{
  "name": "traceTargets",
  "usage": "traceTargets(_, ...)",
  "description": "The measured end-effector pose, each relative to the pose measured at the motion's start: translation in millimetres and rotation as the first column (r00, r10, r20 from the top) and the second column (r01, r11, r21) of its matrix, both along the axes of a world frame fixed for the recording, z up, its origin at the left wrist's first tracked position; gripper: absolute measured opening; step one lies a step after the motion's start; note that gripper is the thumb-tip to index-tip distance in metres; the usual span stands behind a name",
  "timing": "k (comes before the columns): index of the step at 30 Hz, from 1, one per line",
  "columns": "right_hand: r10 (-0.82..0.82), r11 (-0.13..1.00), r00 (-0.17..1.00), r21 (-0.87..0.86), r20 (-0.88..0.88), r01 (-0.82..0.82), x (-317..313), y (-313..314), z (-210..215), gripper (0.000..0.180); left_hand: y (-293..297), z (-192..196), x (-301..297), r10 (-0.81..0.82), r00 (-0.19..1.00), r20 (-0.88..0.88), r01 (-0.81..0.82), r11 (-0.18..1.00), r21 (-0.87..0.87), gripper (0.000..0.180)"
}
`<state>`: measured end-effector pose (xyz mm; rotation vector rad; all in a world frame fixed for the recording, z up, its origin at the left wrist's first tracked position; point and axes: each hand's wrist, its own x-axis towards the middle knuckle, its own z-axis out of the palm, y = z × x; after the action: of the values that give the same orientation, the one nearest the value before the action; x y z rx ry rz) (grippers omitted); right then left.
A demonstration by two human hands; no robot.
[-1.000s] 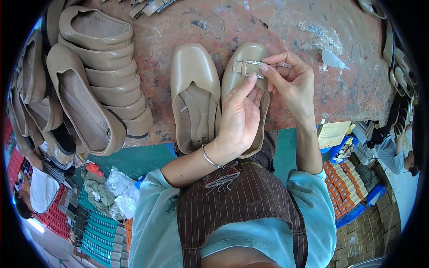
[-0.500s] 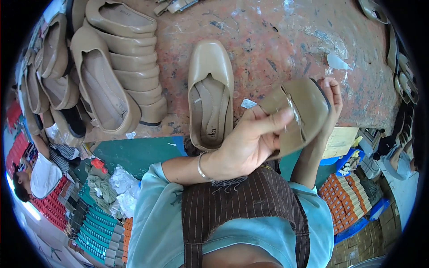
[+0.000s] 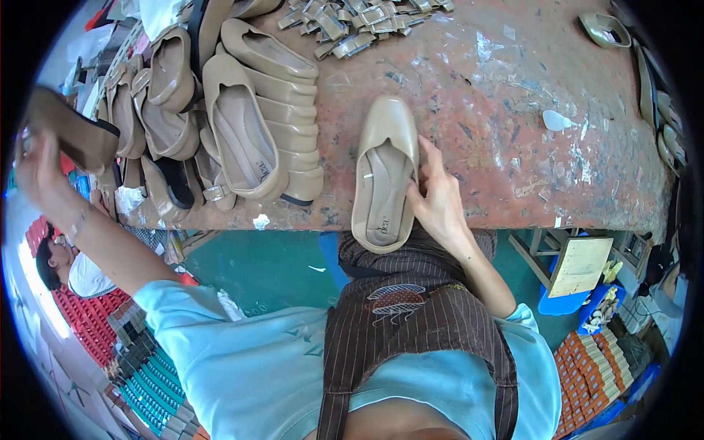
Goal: The recorder is applying glue to the front of flat shoes and attaching decorative strips.
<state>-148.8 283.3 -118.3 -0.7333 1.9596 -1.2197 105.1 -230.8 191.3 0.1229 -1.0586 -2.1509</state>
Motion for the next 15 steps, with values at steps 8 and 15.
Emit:
traceTargets(8,-0.686,0.723,0.705,-0.276,-0.182,0.633,-53,58,-3,0.033,122,-122,-101,0.798,0.493,0.348,-0.66,0.603,-0.449,0.038)
traceTargets(15,-0.736,0.675,0.586,-0.315,-0.338,0.667,-149,91,-37,0.053,368,-244,-141,-0.427,0.554,0.714,0.436,0.88,0.188,0.044)
